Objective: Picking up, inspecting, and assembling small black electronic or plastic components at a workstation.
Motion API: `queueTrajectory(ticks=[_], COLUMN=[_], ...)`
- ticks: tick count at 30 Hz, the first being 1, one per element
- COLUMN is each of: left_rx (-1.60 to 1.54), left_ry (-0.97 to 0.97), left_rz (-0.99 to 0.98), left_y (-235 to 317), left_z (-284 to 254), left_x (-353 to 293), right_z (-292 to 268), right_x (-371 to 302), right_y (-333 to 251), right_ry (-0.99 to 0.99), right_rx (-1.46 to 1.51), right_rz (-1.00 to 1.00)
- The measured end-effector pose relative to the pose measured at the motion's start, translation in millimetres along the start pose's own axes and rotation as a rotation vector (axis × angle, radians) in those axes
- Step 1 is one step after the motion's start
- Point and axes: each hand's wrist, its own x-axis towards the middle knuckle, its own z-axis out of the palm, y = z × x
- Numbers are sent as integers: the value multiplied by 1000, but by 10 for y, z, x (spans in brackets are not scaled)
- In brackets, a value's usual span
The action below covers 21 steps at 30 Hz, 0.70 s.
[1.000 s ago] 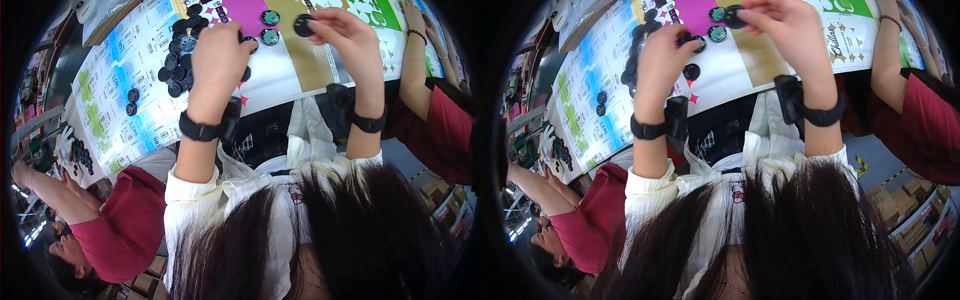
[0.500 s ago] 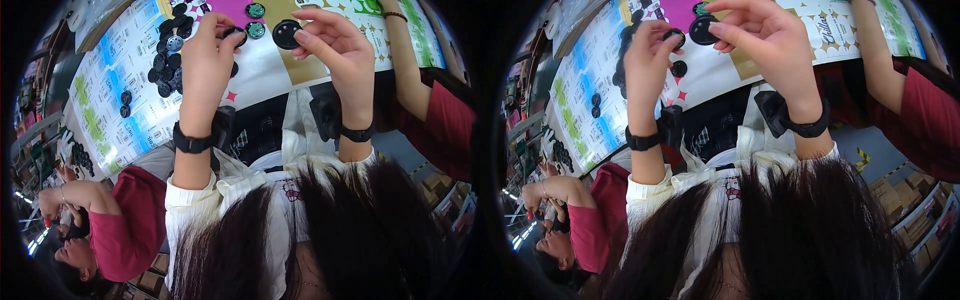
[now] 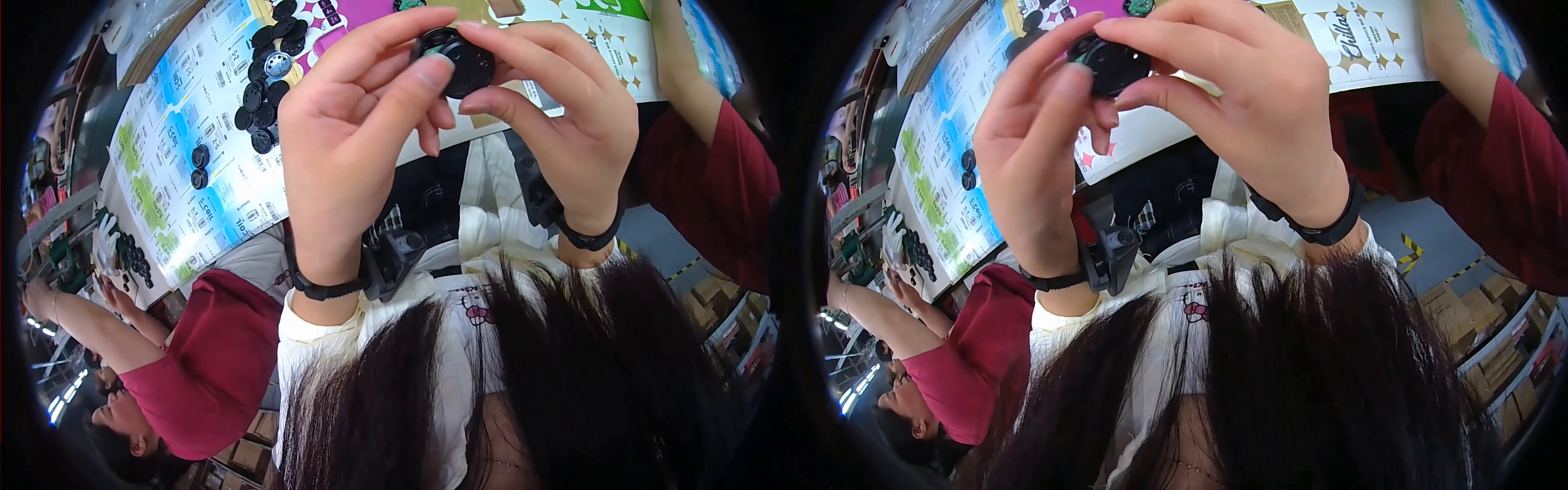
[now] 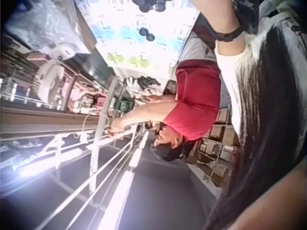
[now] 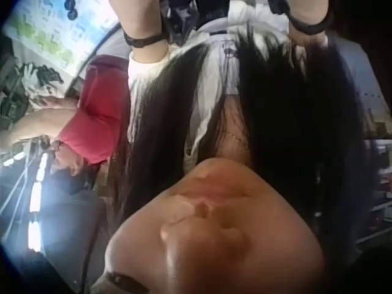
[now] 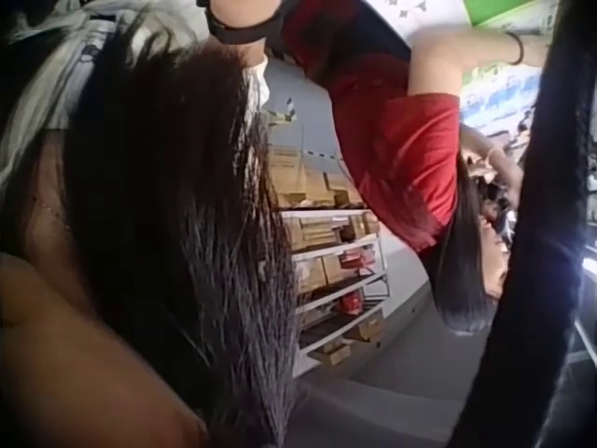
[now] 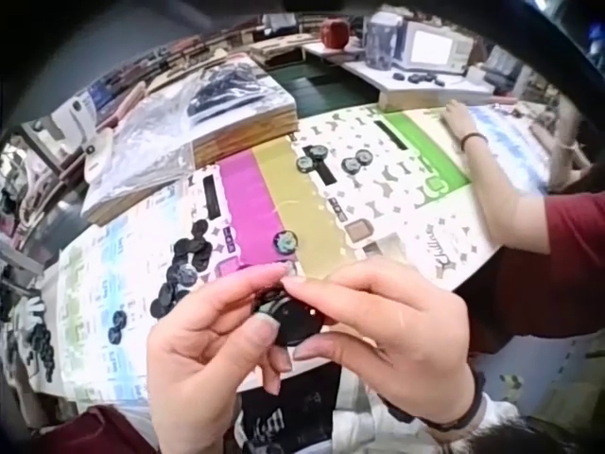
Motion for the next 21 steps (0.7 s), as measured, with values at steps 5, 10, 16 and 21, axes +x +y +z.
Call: queueTrajectory(ticks=[5,10,16,21], left_rx=[-200,-369,-286,-287], left_ry=[-59,-14,-15,-9], left_rz=[-52,-99,-99,-94], left_y=[-3,62,-31,-15], left_z=[-75,5,-77,-59], left_x=[-26,-41,-83,-110], right_z=[15,-103,-187,-179], right_x=[23,44,140,123], right_y=[27,-204,-266,-206], right_ry=[109,-16,-139,-133], right_rx=[-114,-109,104,-42], right_rz=[-213,-39,300,-20])
